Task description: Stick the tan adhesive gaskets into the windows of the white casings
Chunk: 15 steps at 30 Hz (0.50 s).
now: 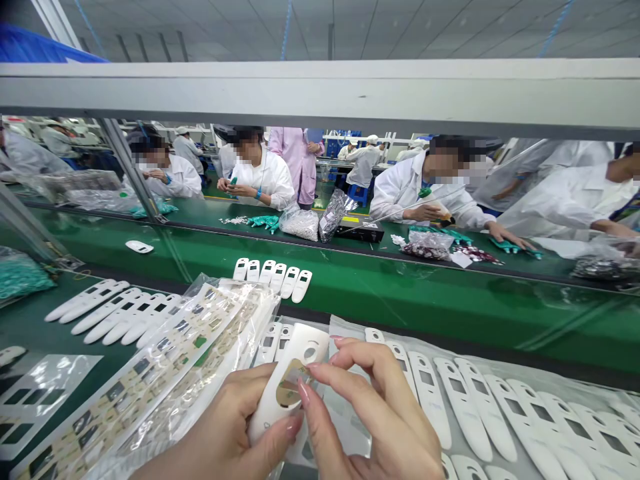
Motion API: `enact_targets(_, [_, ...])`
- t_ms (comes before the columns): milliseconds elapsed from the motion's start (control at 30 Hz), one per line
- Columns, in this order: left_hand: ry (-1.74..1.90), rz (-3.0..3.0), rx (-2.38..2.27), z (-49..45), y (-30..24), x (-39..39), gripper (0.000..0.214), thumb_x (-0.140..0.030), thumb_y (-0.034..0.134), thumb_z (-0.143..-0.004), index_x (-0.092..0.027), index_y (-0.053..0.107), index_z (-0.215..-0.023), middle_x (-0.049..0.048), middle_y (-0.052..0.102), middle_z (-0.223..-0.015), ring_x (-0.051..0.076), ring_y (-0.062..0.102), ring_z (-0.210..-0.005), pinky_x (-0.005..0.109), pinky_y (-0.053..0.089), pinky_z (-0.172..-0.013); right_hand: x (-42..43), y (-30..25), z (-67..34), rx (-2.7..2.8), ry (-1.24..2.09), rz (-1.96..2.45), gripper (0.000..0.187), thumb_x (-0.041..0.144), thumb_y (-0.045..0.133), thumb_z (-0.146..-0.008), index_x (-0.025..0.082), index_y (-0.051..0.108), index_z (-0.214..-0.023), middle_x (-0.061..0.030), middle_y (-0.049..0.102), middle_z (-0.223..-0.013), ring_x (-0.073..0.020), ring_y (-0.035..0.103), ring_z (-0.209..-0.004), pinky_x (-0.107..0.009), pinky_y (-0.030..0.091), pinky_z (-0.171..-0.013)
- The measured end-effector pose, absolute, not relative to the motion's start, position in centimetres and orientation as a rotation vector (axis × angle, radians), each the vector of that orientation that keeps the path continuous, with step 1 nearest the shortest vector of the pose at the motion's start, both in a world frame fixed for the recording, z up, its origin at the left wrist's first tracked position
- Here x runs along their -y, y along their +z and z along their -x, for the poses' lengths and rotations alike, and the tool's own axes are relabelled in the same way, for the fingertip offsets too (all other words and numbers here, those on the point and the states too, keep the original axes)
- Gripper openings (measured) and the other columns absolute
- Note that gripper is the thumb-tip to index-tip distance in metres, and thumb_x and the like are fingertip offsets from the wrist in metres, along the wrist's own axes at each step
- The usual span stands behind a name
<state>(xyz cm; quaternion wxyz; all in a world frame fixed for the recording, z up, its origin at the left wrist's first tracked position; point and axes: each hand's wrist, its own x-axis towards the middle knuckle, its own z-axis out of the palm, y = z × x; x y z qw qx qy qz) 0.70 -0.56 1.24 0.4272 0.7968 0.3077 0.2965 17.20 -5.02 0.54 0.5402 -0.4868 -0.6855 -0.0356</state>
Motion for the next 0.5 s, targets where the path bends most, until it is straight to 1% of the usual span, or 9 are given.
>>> enact_targets(100, [0.737,-2.023,-0.78,-0.7,0.9,0.6,0.016,-0.018,0.053,-0.085,-0.016,0.066,-0.077,0.0045,0.062,-0.077,0.016,0.06,-0.07,0.023,0.046,-0.066,5.0,0.5,-17.3,1.629,-0.111,1.169,0.03,0.008,0.068,-0.077,0.026,0.065,-0.101,-0.0064,0.054,-0.1,-0.0215,0.061,-0.098,-0.034,0.056,-0.08])
enact_targets(300, [0.761,-2.047,-0.763,-0.9,-0.3,0.7,0.014,-0.021,0.054,-0.084,-0.015,0.066,-0.083,0.0058,0.06,-0.078,0.016,0.058,-0.07,0.025,0.046,-0.066,5.1,0.6,-17.1,1.62,-0.094,1.204,0.023,0.01,0.068,-0.078,0.026,0.063,-0.095,-0.005,0.053,-0.097,-0.0169,0.062,-0.085,-0.029,0.054,-0.071])
enact_targets(400, [0.782,-2.059,-0.772,-1.0,-0.7,0.6,0.013,-0.02,0.052,-0.083,-0.015,0.063,-0.079,0.0042,0.056,-0.074,0.016,0.057,-0.068,0.025,0.043,-0.063,5.0,0.8,-17.0,1.632,-0.082,1.165,0.025,0.007,0.068,-0.078,0.025,0.061,-0.094,-0.004,0.056,-0.094,-0.0149,0.063,-0.083,-0.026,0.054,-0.071])
enact_targets(500, [0.829,-2.079,-0.767,-1.0,-0.8,0.7,0.009,-0.018,0.053,-0.081,-0.016,0.06,-0.075,0.0026,0.053,-0.07,0.015,0.056,-0.066,0.024,0.041,-0.061,4.9,0.8,-17.2,1.674,-0.06,1.098,0.029,0.003,0.068,-0.076,0.024,0.06,-0.094,-0.0024,0.061,-0.086,-0.0156,0.063,-0.085,-0.026,0.055,-0.072])
